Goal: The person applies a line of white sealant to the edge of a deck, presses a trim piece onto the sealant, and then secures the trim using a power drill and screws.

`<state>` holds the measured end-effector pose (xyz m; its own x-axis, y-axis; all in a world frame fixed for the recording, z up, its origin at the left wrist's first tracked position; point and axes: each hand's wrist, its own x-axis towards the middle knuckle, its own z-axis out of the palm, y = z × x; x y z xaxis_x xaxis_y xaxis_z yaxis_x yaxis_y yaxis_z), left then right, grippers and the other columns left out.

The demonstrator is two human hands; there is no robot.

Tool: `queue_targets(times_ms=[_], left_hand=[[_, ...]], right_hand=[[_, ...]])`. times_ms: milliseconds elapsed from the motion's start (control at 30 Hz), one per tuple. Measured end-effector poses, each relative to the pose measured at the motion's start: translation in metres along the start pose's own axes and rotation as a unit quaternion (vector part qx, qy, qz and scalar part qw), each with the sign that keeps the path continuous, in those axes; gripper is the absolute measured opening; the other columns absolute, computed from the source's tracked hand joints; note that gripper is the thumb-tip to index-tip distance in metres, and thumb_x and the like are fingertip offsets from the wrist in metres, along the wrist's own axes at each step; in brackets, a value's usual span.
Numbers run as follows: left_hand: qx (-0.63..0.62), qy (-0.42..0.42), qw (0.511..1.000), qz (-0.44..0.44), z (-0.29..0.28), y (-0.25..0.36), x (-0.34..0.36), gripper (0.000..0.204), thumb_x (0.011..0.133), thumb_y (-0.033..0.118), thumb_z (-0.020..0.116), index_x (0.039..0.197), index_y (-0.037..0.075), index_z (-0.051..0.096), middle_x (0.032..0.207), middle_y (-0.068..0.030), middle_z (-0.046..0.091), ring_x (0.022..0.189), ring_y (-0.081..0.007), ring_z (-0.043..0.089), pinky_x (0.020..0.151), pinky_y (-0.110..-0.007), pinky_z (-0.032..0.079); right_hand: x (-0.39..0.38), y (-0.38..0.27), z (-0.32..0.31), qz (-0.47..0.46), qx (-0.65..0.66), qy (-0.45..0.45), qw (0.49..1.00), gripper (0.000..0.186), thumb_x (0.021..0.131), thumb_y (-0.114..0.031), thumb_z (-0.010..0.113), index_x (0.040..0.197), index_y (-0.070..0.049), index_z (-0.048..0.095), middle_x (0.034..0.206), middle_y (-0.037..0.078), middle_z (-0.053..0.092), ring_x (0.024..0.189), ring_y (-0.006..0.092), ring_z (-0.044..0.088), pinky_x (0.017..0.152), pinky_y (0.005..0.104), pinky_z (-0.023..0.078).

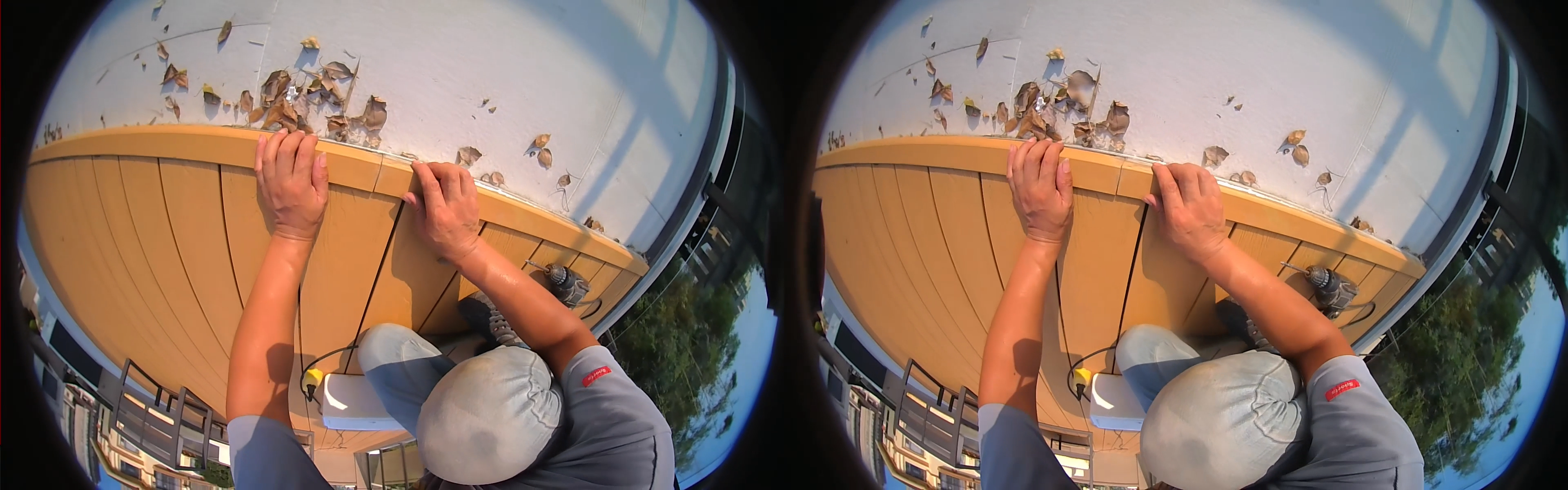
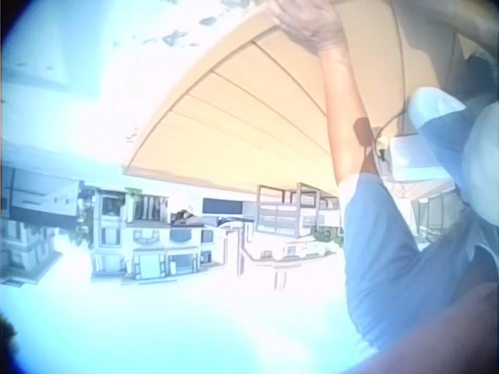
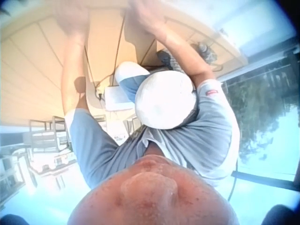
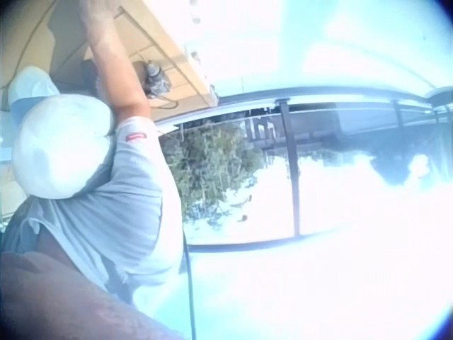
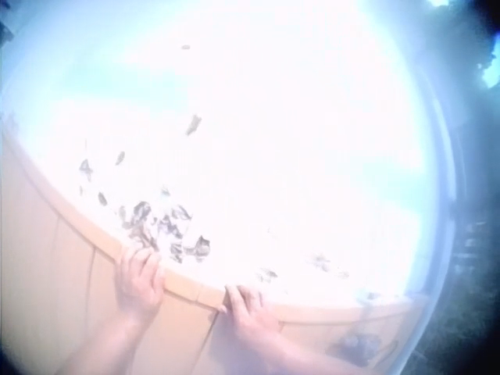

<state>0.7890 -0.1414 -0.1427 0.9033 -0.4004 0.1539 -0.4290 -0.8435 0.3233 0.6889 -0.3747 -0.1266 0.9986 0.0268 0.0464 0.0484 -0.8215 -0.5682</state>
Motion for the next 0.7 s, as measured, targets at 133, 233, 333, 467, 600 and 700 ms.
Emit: queue_targets(times_ms=[133, 233, 333, 467, 600, 700], left_hand=[[0.000, -0.016, 1.000, -0.004, -0.001, 0.001, -0.002, 0.027, 0.098, 0.021, 0.061, 0.120, 0.008, 0.069, 0.124, -0.0081, 0.062, 0.129, -0.0311, 0.052, 0.119, -0.054, 0.034], [-0.003, -0.016, 1.000, 0.001, 0.001, -0.002, -0.001, 0.029, 0.099, 0.021, 0.060, 0.123, 0.007, 0.067, 0.126, -0.0087, 0.062, 0.131, -0.0316, 0.051, 0.120, -0.054, 0.033], [-0.002, -0.023, 1.000, -0.019, -0.001, 0.005, 0.001, 0.030, 0.099, 0.021, 0.058, 0.125, 0.006, 0.066, 0.127, -0.0099, 0.061, 0.132, -0.0324, 0.051, 0.120, -0.055, 0.033], [0.009, -0.005, 1.000, -0.024, 0.003, 0.007, 0.004, 0.031, 0.100, 0.021, 0.057, 0.126, 0.005, 0.064, 0.127, -0.0111, 0.061, 0.132, -0.0340, 0.050, 0.120, -0.055, 0.033], [0.015, -0.020, 1.000, -0.011, 0.003, 0.003, 0.002, 0.029, 0.100, 0.021, 0.057, 0.123, 0.004, 0.065, 0.126, -0.0117, 0.061, 0.130, -0.0342, 0.051, 0.120, -0.054, 0.034], [0.037, -0.023, 0.999, -0.006, -0.009, -0.005, 0.002, 0.028, 0.099, 0.021, 0.058, 0.120, 0.004, 0.066, 0.125, -0.0120, 0.061, 0.129, -0.0336, 0.052, 0.119, -0.054, 0.035]], right_hand=[[-0.001, -0.002, -0.001, 0.004, -0.008, -0.010, 1.000, 0.053, 0.082, -0.016, 0.078, 0.129, -0.001, 0.061, 0.115, 0.013, 0.060, 0.104, 0.0339, 0.058, 0.092, 0.0452, 0.050], [-0.001, -0.001, 0.002, 0.004, -0.005, -0.003, 1.000, 0.051, 0.083, -0.014, 0.076, 0.130, 0.000, 0.061, 0.116, 0.013, 0.060, 0.104, 0.0340, 0.058, 0.092, 0.0455, 0.050], [0.000, -0.002, 0.001, 0.002, -0.010, 0.008, 1.000, 0.045, 0.089, -0.017, 0.072, 0.130, -0.001, 0.062, 0.114, 0.013, 0.062, 0.100, 0.0328, 0.058, 0.089, 0.0435, 0.049], [0.002, -0.001, -0.002, 0.003, -0.006, 0.010, 1.000, 0.045, 0.088, -0.015, 0.072, 0.130, -0.001, 0.062, 0.114, 0.014, 0.062, 0.100, 0.0329, 0.058, 0.089, 0.0434, 0.049], [0.002, 0.000, 0.000, 0.003, -0.005, 0.000, 1.000, 0.046, 0.088, -0.015, 0.072, 0.131, -0.001, 0.061, 0.115, 0.014, 0.061, 0.102, 0.0337, 0.058, 0.090, 0.0440, 0.049], [0.003, -0.007, 0.002, -0.001, -0.002, -0.007, 1.000, 0.049, 0.086, -0.016, 0.074, 0.131, -0.001, 0.061, 0.116, 0.014, 0.061, 0.105, 0.0343, 0.058, 0.091, 0.0450, 0.049]])
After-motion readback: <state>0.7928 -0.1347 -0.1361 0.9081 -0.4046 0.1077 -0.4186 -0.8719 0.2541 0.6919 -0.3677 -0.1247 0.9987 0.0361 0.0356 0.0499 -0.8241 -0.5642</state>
